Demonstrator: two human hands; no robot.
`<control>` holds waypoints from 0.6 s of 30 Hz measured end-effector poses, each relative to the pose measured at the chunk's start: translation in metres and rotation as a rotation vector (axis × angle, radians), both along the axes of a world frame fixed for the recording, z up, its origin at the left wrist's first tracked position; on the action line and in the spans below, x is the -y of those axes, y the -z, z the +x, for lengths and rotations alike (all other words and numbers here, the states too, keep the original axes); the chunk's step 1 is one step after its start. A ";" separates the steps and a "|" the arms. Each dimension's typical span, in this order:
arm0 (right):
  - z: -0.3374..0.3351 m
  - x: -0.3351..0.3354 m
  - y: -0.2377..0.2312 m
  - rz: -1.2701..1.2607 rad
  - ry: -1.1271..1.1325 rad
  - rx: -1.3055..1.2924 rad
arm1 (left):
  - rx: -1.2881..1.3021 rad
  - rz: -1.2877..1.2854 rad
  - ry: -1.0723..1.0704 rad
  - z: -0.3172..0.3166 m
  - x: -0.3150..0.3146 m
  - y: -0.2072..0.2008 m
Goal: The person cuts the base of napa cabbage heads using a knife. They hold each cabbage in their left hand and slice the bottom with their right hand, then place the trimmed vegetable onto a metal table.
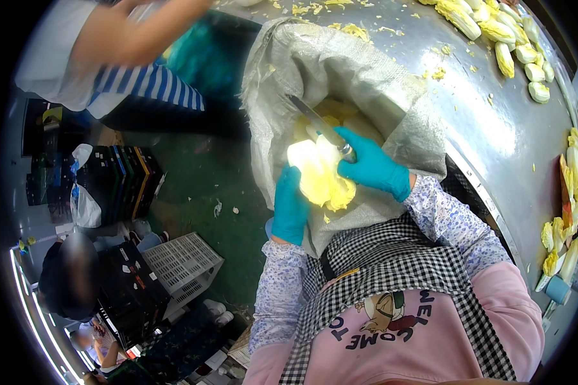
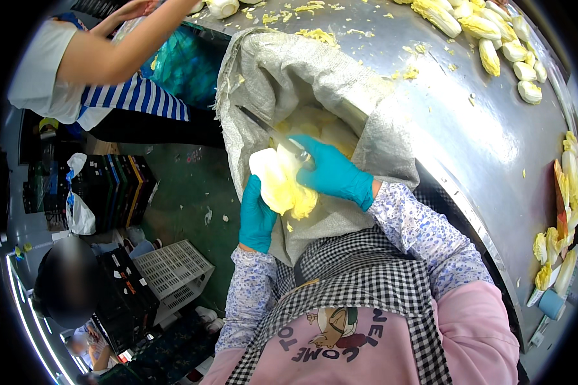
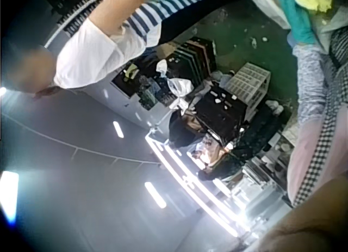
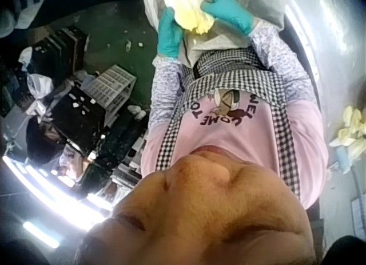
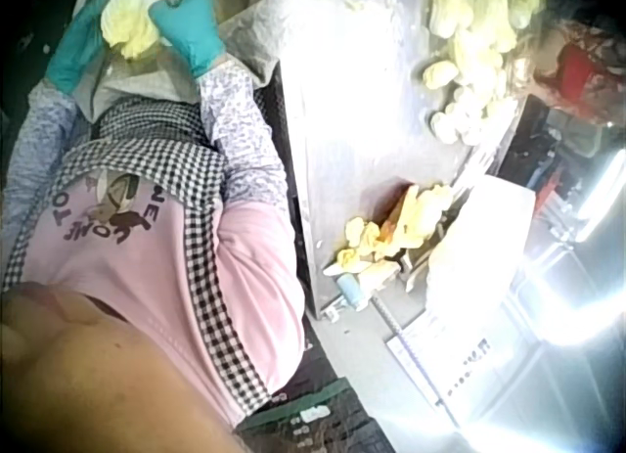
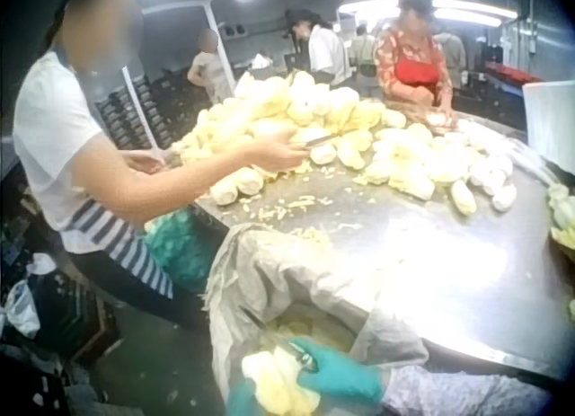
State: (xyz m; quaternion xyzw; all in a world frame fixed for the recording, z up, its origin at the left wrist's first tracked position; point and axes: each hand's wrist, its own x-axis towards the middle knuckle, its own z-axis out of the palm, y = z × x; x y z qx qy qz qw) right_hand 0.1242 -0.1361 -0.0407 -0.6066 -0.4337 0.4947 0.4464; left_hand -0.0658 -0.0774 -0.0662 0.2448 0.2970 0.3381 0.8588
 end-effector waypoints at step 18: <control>-0.004 0.002 -0.004 0.073 -0.056 0.139 | 0.193 -0.069 0.079 0.005 0.006 -0.016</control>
